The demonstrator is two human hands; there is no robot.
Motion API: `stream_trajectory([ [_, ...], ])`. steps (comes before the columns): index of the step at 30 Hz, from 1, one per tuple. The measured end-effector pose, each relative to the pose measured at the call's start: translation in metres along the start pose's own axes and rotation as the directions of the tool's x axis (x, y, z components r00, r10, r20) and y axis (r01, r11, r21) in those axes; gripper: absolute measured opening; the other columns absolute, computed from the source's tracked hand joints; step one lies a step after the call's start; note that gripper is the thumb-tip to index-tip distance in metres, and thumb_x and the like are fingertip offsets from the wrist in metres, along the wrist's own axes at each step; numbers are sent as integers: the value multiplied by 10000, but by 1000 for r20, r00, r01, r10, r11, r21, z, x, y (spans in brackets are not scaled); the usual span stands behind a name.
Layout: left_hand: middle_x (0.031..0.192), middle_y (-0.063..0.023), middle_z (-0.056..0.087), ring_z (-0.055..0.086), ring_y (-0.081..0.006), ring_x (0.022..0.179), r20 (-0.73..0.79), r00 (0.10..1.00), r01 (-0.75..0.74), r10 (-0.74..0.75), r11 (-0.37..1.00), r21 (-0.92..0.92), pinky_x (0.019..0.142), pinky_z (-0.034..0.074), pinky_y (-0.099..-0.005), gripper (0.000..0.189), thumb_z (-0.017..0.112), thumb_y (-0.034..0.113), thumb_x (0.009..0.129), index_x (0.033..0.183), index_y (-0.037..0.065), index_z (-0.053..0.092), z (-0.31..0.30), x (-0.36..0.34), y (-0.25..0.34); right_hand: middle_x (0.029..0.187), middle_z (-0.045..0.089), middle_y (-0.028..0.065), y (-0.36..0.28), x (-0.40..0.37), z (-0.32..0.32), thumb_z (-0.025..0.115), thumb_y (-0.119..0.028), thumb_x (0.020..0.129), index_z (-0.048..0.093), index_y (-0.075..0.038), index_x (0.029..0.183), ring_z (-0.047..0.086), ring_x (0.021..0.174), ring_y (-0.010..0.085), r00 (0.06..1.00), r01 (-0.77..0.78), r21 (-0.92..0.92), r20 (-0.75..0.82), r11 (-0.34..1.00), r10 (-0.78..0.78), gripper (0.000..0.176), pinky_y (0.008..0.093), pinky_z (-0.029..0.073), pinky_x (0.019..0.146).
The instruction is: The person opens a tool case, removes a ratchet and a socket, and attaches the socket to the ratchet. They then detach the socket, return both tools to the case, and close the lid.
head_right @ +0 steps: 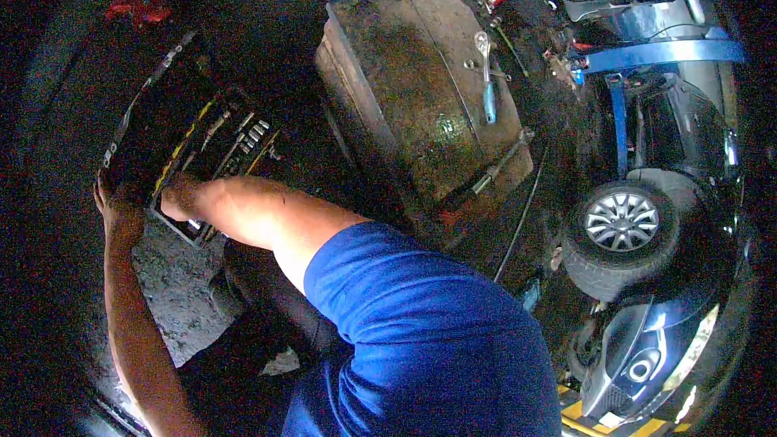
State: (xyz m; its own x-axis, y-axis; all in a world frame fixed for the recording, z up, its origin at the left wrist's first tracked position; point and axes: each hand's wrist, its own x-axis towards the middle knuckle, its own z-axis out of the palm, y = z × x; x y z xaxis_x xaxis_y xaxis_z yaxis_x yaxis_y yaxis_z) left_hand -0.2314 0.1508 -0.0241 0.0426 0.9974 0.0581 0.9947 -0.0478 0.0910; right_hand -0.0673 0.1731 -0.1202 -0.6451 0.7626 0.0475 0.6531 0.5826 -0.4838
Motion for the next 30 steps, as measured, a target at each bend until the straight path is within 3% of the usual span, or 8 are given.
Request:
stream_trajectory([
  [2,1504,-267,204,126,-427,1411,-28,999,-28,29,999,18,1167,112,-491,317,570,220,861,1142,87,633,5,-1,-5,976,688,148,1,0,-6,500,-117,809,716,-46,928,654,951,297,992,111,-3,55,994,-111,256,447,536,802],
  [4,1487,-279,238,137,-421,1411,-50,998,-25,24,1000,-5,1164,109,-500,307,574,224,847,1109,83,646,4,0,-4,1045,672,189,-4,2,-16,498,-115,810,700,-18,997,640,1012,327,753,577,-492,629,652,-191,292,423,505,889],
  [7,1471,-289,267,143,-409,1414,17,999,-47,47,999,18,1166,99,-496,285,578,205,830,1070,73,657,-3,2,3,1054,675,186,-11,3,-36,505,-110,814,702,-4,993,643,1016,329,908,139,-141,412,980,-70,286,440,525,854],
  [17,1454,-301,292,149,-388,1420,-92,995,-50,48,998,-23,1175,71,-485,286,555,119,797,1058,67,661,8,1,-3,1001,687,180,-8,-1,-43,496,-120,827,704,1,975,658,974,330,904,78,-114,427,990,-23,283,455,535,821],
  [20,1466,-297,270,158,-379,1421,21,1000,2,-1,1000,-17,1173,85,-488,290,559,93,789,1060,67,660,-2,2,3,984,681,205,-2,-5,-47,476,-134,845,704,-3,945,663,951,335,854,268,-14,467,963,-231,282,457,537,798],
  [22,1481,-282,249,167,-392,1415,-20,998,-63,63,998,2,1172,95,-491,294,558,77,792,1068,75,659,9,3,-10,952,675,208,-10,-4,-58,478,-157,853,695,-13,901,666,919,333,958,134,-37,259,990,-119,265,467,536,779],
  [25,1479,-268,267,191,-408,1402,-8,999,-53,53,998,-17,1166,126,-497,285,561,83,794,1063,67,655,8,5,-12,971,665,192,-21,1,-123,486,-159,849,684,-31,894,658,935,320,822,236,-71,547,969,-160,240,463,530,800],
  [30,1463,-246,309,239,-424,1373,59,995,88,-76,966,-241,1150,179,-509,290,593,112,779,1061,72,645,-5,25,-11,907,655,160,20,-43,-242,556,-184,822,688,-77,876,639,910,323,958,18,-87,287,996,8,178,441,521,803],
])
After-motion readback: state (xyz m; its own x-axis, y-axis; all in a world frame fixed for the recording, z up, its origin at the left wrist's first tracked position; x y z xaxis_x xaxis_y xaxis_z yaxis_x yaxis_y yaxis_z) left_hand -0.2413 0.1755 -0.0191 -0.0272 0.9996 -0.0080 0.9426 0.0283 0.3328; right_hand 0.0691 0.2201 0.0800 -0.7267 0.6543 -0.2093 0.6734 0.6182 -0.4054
